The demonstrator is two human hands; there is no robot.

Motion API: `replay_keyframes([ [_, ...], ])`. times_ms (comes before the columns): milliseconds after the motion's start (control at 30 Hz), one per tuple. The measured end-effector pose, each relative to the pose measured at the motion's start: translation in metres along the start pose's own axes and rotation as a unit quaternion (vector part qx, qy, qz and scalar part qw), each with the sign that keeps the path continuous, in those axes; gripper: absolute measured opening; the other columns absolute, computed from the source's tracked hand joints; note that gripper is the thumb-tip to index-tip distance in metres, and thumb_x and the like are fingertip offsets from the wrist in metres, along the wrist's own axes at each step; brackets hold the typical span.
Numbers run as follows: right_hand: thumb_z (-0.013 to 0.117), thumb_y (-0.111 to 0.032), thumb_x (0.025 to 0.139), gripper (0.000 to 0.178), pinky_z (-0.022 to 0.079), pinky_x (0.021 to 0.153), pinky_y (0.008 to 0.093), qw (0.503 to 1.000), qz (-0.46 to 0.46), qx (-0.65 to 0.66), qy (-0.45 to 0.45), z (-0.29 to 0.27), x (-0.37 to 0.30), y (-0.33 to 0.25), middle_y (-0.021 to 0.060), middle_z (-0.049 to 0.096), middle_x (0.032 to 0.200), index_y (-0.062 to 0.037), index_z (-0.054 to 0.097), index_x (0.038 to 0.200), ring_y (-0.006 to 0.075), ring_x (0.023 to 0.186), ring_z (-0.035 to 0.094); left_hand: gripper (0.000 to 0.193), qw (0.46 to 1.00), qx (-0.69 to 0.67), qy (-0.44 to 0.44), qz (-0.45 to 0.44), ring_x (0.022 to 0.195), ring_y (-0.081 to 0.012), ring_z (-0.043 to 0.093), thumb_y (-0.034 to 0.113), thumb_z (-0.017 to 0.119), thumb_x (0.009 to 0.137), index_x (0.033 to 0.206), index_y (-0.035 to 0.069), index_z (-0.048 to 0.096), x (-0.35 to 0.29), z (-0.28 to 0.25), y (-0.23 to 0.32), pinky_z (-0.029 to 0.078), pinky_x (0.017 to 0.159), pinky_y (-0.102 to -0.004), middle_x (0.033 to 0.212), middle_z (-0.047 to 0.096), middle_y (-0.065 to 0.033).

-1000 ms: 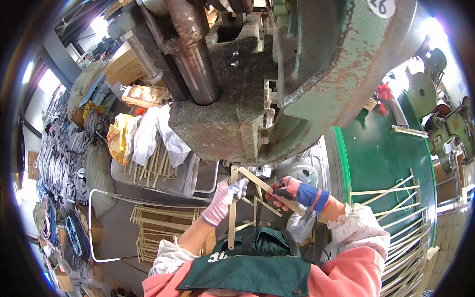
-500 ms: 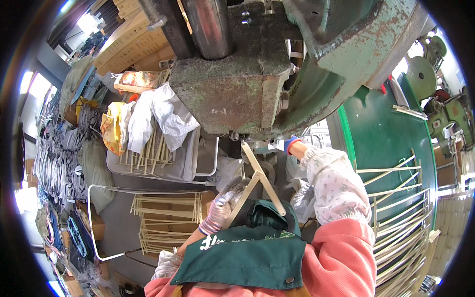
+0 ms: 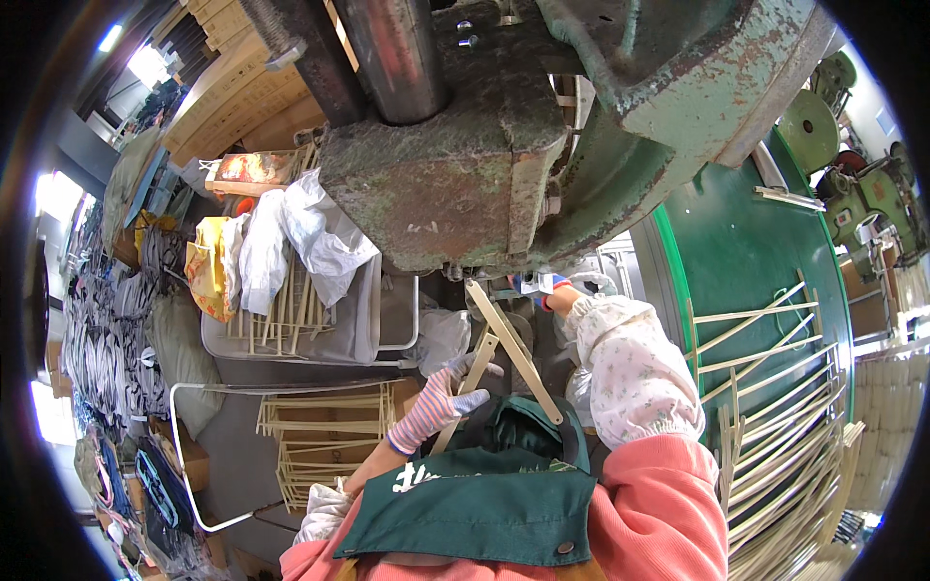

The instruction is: The person repeatedly picks up thin wooden sticks, aligns them into a rectangular frame, and uses a press machine to join the corners. They then place the completed frames into a nearby bin. The process is repeated multiple times throughout the clip.

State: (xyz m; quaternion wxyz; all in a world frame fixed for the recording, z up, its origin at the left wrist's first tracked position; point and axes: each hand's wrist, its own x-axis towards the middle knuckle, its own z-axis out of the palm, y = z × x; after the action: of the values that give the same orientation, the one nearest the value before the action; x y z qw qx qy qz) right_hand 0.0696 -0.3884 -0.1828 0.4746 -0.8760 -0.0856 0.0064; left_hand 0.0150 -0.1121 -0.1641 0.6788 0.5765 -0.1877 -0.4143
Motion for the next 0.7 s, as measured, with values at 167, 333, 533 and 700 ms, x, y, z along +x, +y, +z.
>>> replay_keyframes([
  [167,0.057,-0.02,0.09,0.027,0.049,0.078,0.0316,1.0,-0.01,-0.001,0.009,0.0,-0.006,-0.005,0.011,0.067,0.097,-0.0012,0.063,0.107,0.0215,0.084,0.063,0.049,0.989,0.092,0.088,0.075,0.102,-0.017,0.055,0.011,0.07,0.078,0.122,0.001,0.051,-0.006,0.003,0.0,0.043,0.09,-0.0297,0.111,0.059,-0.007],
  [333,0.057,-0.021,0.09,0.028,0.048,0.081,0.0321,1.0,-0.014,-0.004,0.017,0.0,-0.01,-0.008,0.0107,0.066,0.1,-0.0018,0.062,0.109,0.0218,0.087,0.062,0.037,0.862,0.441,0.24,0.064,0.09,-0.0301,0.064,0.015,0.068,0.081,0.112,-0.001,0.057,-0.028,0.003,0.005,0.05,0.078,-0.033,0.101,0.063,-0.0181],
  [533,0.057,-0.021,0.09,0.029,0.047,0.085,0.0326,0.999,-0.038,-0.017,0.024,-0.002,-0.002,-0.017,0.0103,0.066,0.104,-0.0024,0.062,0.111,0.0221,0.091,0.062,0.031,0.901,0.327,0.269,0.093,0.077,-0.0176,0.063,0.002,0.068,0.078,0.108,0.0,0.062,-0.011,-0.022,0.022,0.049,0.073,-0.0287,0.091,0.067,-0.0149],
  [700,0.057,-0.022,0.09,0.03,0.046,0.088,0.0331,0.995,-0.096,0.005,0.025,-0.001,-0.004,-0.014,0.01,0.066,0.107,-0.0029,0.062,0.113,0.0223,0.094,0.061,0.029,0.92,0.298,0.247,0.067,0.08,-0.0063,0.056,0.0,0.066,0.081,0.109,-0.005,0.061,0.005,-0.028,0.03,0.049,0.074,-0.0232,0.093,0.068,-0.006],
])
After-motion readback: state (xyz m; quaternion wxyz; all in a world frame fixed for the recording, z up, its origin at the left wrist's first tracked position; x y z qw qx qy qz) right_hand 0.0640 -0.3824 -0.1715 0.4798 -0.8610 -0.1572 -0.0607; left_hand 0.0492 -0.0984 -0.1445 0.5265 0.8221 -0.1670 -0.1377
